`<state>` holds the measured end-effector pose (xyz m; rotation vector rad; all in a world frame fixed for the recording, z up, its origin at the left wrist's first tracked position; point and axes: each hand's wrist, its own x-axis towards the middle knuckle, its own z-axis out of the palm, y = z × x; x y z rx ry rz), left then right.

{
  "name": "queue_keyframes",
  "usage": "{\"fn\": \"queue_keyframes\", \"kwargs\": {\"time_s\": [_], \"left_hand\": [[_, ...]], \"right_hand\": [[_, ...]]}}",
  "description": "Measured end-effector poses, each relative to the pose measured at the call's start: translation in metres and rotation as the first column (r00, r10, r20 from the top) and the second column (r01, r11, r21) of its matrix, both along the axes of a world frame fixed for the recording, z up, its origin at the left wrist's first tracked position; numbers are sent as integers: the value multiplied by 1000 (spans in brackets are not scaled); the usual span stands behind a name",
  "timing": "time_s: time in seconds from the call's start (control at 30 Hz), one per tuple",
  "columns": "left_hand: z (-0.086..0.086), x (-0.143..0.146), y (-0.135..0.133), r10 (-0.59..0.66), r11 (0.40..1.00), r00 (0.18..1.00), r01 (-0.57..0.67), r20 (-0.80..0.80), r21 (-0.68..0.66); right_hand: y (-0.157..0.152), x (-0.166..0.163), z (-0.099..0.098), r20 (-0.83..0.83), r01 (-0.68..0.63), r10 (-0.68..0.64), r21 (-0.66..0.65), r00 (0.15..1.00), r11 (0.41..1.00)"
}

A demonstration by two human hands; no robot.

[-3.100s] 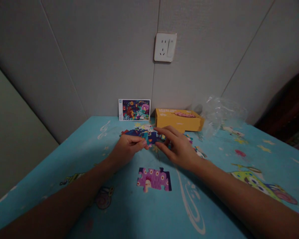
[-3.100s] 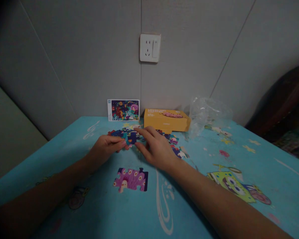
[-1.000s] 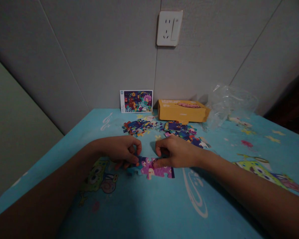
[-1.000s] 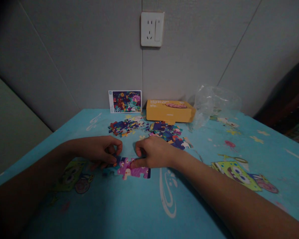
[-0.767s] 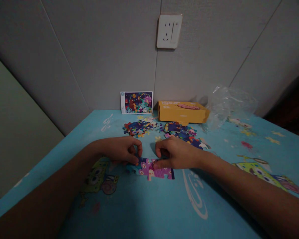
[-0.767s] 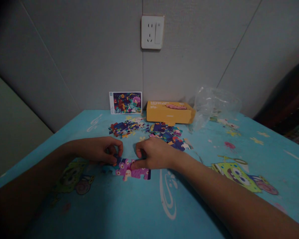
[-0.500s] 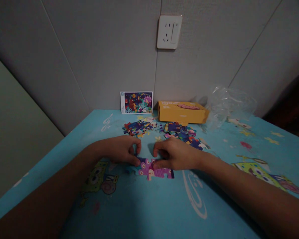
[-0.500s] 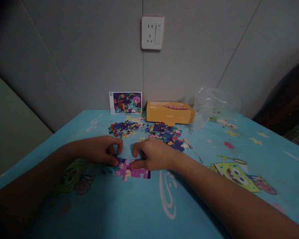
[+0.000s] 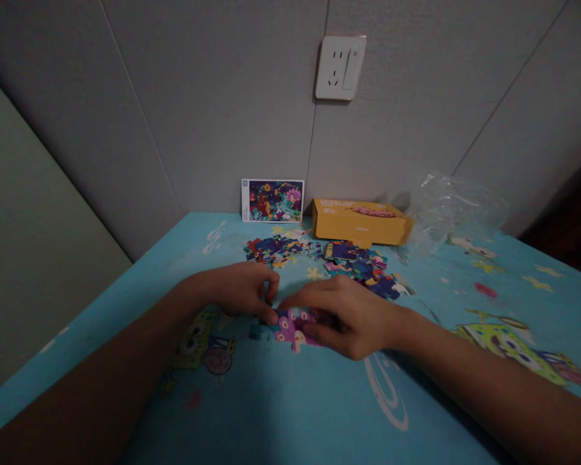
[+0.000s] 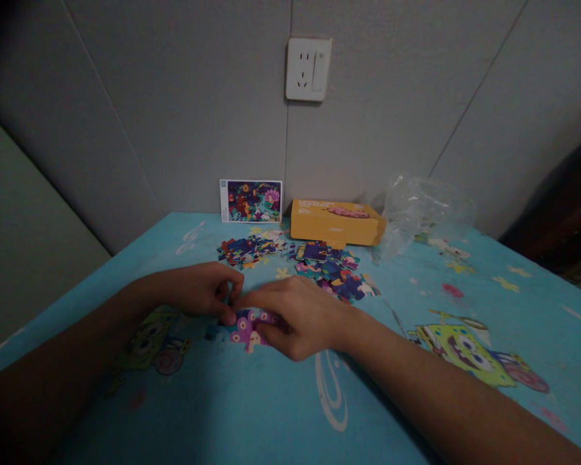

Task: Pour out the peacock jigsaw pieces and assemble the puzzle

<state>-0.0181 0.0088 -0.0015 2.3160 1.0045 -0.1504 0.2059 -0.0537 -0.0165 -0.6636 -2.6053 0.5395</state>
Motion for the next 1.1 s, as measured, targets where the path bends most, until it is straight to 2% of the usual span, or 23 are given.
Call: {"fn": "queue_keyframes", "kwargs": {"time_s": [0.1, 0.2, 0.4, 0.7, 0.9, 1.1], "left_hand": [[1, 0, -1, 7, 1000, 1000, -7, -11, 4], [2, 2, -3, -16, 1000, 1000, 16, 22, 2], [-3, 6, -7, -8, 999, 997, 12, 76, -53], [-6, 5, -5, 13, 999, 996, -9, 87, -47], [-8, 6, -5, 27, 996, 996, -20, 90, -84], [-8, 8, -5, 51, 997, 995, -46, 81, -68]], "right_hand": [[1, -4, -1, 95, -89, 97, -90, 991, 992], [0, -5, -1, 108, -64, 78, -125, 991, 990], [0, -4, -2, 141, 3, 14, -118, 990, 993], [3, -2, 2, 170, 57, -37, -111, 985, 992], [4, -1, 0, 173, 41, -27, -76, 985, 996], [2, -2, -1, 187, 30, -16, -69, 982, 997]]}}
